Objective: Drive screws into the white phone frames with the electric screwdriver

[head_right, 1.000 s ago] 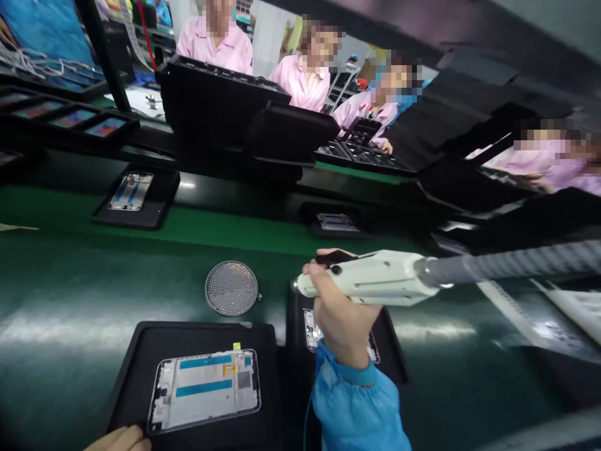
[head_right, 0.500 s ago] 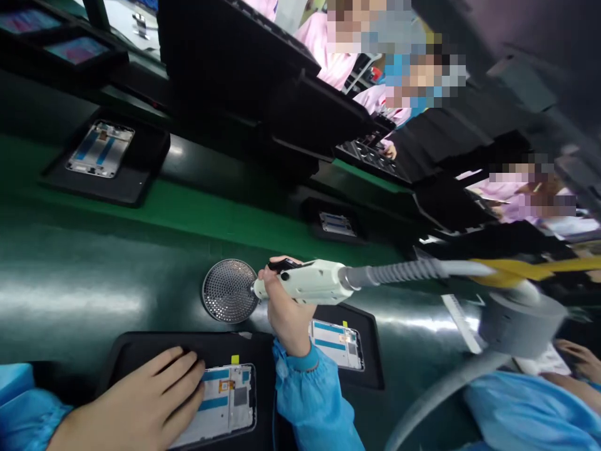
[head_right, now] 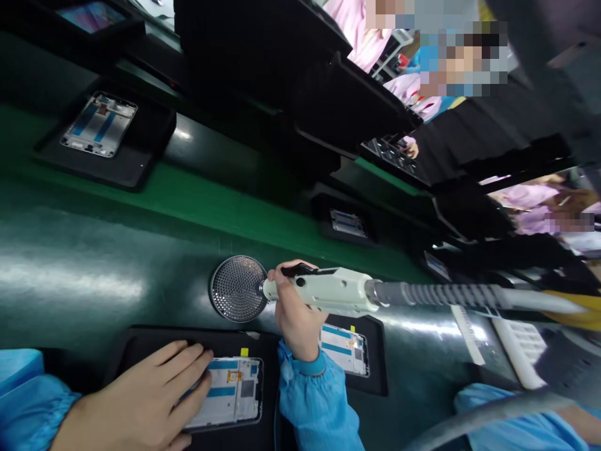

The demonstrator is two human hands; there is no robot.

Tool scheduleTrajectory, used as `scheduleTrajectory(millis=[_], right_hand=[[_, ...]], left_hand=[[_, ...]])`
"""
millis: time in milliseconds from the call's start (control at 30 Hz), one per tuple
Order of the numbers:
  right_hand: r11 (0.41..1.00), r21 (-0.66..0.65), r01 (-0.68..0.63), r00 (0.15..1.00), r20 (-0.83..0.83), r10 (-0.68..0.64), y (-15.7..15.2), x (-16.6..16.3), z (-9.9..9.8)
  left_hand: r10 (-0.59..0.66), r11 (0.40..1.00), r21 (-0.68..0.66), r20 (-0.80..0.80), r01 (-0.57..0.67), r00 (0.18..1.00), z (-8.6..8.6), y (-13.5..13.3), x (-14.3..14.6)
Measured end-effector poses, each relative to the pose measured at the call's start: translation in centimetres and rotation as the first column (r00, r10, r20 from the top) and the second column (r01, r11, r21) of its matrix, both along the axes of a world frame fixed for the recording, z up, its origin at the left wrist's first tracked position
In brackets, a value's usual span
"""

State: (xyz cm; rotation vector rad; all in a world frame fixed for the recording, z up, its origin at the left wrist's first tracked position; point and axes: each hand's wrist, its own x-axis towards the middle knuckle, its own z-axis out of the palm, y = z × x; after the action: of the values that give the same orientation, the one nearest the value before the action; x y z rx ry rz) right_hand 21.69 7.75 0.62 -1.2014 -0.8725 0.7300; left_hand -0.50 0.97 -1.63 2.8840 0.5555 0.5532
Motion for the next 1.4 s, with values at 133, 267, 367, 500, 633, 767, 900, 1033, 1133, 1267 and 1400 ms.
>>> scheduleTrajectory(millis=[133,267,367,500,633,767,900,1033,1133,1267,1400], right_hand=[[1.000,0.010,0.024,1.000,-0.019,-0.024,0.3,-0.4,-0.1],[0.999,0.025,0.041,0.999,-0.030,-0.040,0.0,-0.3,1.4],[0.994,0.080,0.075,0.994,-0.083,-0.068,-1.0,0.3,3.8],[0.988,0.127,0.091,0.987,-0.142,-0.073,-2.8,0.9,6.7],[0.990,0.117,0.074,0.983,-0.174,-0.053,-4.4,0.9,7.8],[0.996,0.083,0.022,0.988,-0.157,-0.009,-5.7,-0.3,7.3],[0.983,0.061,-0.175,0.984,-0.017,0.176,-7.1,-2.5,5.7],[0.937,-0.011,-0.350,0.935,0.046,0.351,-7.7,-4.1,4.0],[0.938,-0.032,-0.346,0.936,0.058,0.347,-7.8,-4.4,3.4],[0.948,-0.053,-0.314,0.946,0.065,0.317,-7.8,-4.5,3.3],[0.949,-0.080,-0.306,0.947,0.072,0.312,-7.7,-4.5,3.4]], left_hand=[[0.040,0.999,0.013,0.007,-0.040,0.999,0.1,-0.2,-0.2],[0.042,0.999,0.034,0.007,-0.042,0.999,-0.2,-0.5,-0.3],[0.042,0.997,0.069,0.006,-0.043,0.999,-0.6,-0.8,-0.2],[0.048,0.995,0.091,0.007,-0.049,0.999,-1.0,-1.1,-0.2],[0.045,0.993,0.108,0.017,-0.046,0.999,-1.1,-1.1,-0.2],[0.029,0.988,0.149,0.042,-0.035,0.999,-1.1,-1.1,-0.1],[0.031,0.986,0.165,0.041,-0.038,0.999,-1.2,-1.3,-0.1],[0.032,0.986,0.160,0.042,-0.038,0.999,-1.1,-1.4,0.0],[0.029,0.987,0.160,0.034,-0.034,0.999,-0.9,-1.3,0.0],[0.024,0.988,0.154,0.036,-0.029,0.999,-0.5,-1.3,0.0],[0.016,0.989,0.145,0.024,-0.019,1.000,-0.4,-1.2,0.0]])
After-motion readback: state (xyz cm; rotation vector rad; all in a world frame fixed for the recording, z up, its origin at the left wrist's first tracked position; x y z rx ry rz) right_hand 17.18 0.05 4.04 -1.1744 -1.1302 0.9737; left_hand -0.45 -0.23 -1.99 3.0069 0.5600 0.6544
